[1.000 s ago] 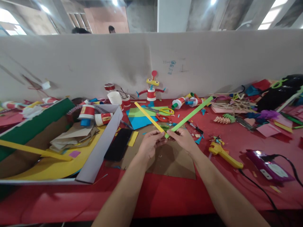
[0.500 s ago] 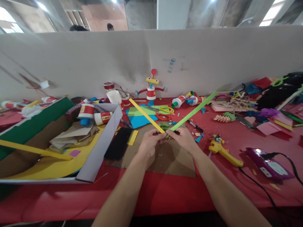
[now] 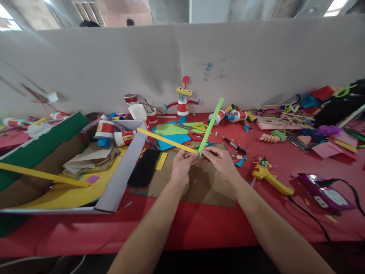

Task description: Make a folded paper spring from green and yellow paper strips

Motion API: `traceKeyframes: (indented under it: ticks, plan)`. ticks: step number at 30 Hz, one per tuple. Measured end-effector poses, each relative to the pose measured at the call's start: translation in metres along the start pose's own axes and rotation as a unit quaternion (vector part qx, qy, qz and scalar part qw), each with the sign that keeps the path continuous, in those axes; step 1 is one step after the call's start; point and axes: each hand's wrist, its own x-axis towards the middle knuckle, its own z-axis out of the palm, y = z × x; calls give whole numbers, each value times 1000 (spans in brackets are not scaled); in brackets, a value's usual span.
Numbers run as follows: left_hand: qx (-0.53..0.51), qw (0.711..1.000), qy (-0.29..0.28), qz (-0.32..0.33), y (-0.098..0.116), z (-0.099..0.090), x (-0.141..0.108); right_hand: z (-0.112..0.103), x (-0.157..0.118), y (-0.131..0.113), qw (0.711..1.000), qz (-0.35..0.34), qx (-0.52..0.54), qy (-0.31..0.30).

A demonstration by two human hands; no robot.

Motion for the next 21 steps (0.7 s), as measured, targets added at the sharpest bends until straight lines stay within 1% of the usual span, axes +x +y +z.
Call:
traceKeyframes:
  ticks: [3,6,11,15,19,21]
  plan:
    - [1,1000,10,-14,-1,2,-2,1,-1,0,1000,-11,-1,15]
    - [1,1000,16,-13,-3,3,-2,2,-1,0,999,-21,-4,25]
    - [-10,1000,12,-17,-3,4,-3,1,-2,-3,999,-21,-27,21]
    - [-54,998,16,-21,-1,5,-2,2,-3,-4,999,-25,-30,25]
    - [-112,993,24,-32,-4,3,0,5,-5,-2,999,-40,9,-4]
    - [-129,991,30,-34,-5,2,2,7,-6,-1,998,-55,7,-9]
